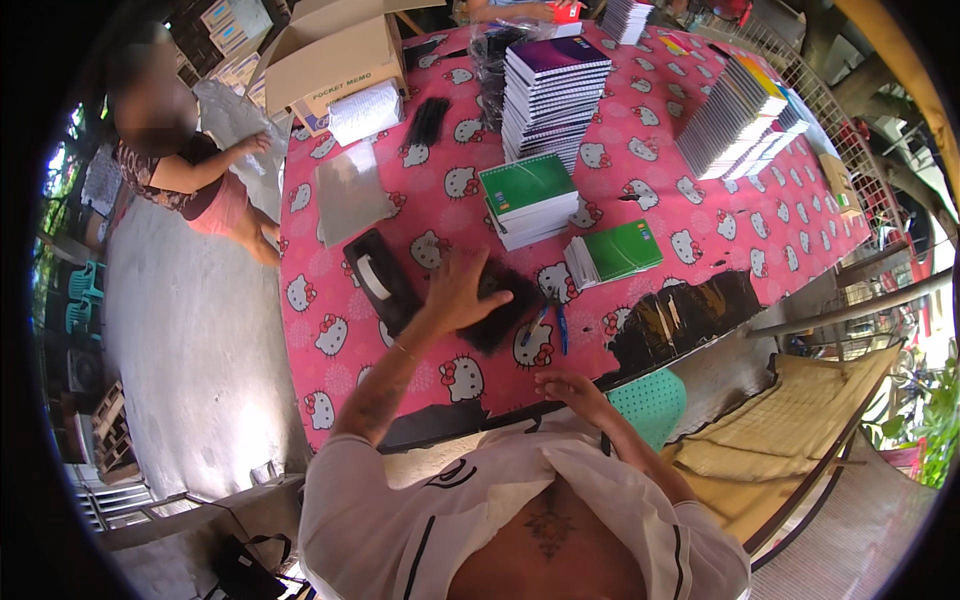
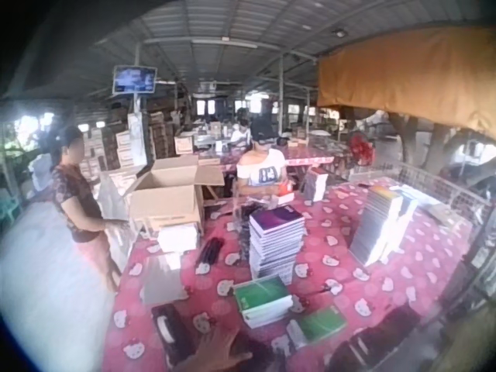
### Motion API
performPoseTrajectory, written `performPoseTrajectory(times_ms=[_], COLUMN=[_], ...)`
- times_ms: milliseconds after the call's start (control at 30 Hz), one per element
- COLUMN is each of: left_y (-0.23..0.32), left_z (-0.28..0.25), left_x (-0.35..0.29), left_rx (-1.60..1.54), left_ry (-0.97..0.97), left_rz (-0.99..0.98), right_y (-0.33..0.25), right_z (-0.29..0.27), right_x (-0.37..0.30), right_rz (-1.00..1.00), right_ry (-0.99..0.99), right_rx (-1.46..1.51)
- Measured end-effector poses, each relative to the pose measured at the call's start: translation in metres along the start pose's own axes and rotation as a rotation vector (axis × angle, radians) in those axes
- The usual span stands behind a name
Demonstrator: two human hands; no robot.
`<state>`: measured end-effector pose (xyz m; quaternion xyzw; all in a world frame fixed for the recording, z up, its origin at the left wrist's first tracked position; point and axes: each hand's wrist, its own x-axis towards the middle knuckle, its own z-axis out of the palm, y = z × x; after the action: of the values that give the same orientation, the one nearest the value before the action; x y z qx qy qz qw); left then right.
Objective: The person takes stacks of green notebooks from a cardboard box and places them on a table. They then use a handheld device to apply a small tag or staple to the edge of each notebook individually, creating a new stack of processed notebooks.
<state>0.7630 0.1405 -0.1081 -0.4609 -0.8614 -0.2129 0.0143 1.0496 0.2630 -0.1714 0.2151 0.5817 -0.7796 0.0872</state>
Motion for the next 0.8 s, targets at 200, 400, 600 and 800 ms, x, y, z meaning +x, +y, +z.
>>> performPoseTrajectory(times_ms=[200, 400, 600, 800], left_y=[-0.031, -0.010, 0.037, 0.049], left_z=[0.051, 0.046, 0.052, 0.069], left_x=[0.001, -0.017, -0.049, -0.038], left_rx=[0.274, 0.169, 0.070, 0.291], left_ry=[0.146, 0.231, 0.393, 0.385], left_rz=[-0.119, -0.197, -0.338, -0.383], right_y=[-0.034, -0.071, -0.109, -0.107], right_z=[0.015, -0.002, -0.053, -0.125], right_x=[0.009, 0.022, 0.020, 0.017], right_rz=[-0.064, -0.368, -0.629, -0.874], right_ry=[-0.090, -0.117, -0.152, -0.243], right_rx=[-0.513, -0.659, -0.928, -0.859])
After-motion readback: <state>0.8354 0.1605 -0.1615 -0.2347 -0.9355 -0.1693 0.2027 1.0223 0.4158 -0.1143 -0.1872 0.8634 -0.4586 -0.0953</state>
